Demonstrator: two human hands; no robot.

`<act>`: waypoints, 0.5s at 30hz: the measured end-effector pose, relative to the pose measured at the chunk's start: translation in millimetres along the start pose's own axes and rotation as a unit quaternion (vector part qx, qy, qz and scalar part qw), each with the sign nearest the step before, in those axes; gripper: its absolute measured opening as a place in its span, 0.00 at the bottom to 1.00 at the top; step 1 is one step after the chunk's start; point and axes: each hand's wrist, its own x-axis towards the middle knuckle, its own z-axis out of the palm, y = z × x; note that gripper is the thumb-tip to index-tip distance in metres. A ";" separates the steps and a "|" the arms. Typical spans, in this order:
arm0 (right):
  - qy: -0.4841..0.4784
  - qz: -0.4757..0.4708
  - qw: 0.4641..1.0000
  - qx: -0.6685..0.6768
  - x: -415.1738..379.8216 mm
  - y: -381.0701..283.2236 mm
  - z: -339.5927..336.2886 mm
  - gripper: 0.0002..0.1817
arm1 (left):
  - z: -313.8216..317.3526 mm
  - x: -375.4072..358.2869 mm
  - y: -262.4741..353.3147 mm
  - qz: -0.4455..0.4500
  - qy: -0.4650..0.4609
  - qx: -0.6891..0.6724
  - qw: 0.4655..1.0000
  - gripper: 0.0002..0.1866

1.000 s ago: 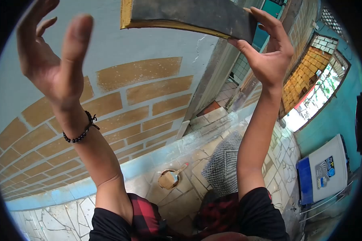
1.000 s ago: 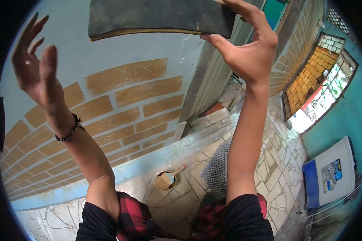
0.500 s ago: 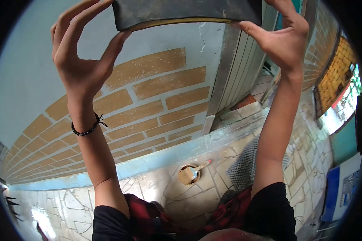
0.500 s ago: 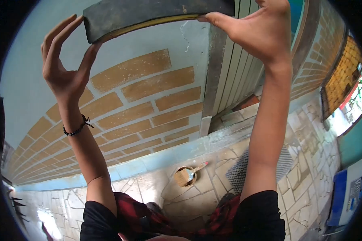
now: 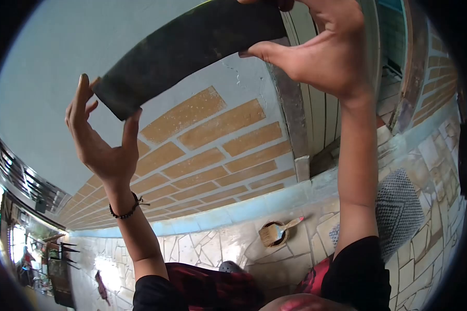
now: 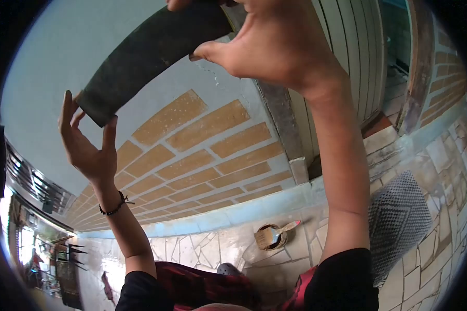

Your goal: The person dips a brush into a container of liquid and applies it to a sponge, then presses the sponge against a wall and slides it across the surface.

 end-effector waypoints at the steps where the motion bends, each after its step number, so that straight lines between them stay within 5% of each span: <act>1: 0.009 -0.013 1.000 0.012 -4.7 1.7 0.2 0.27 | -5.6 -0.7 7.8 -0.002 -0.025 0.041 0.999 0.43; 5: 0.017 0.034 0.999 0.018 -11.3 -10.8 -5.4 0.30 | -17.8 3.9 20.8 0.012 -0.105 0.112 0.988 0.44; 11: 0.060 0.133 0.965 0.217 -33.0 -1.4 10.5 0.32 | -20.3 -9.8 28.4 -0.061 -0.144 0.093 0.983 0.41; 15: -0.010 0.146 0.983 0.110 -31.9 -16.5 9.4 0.37 | -19.8 -37.7 29.6 -0.100 -0.116 0.086 0.984 0.42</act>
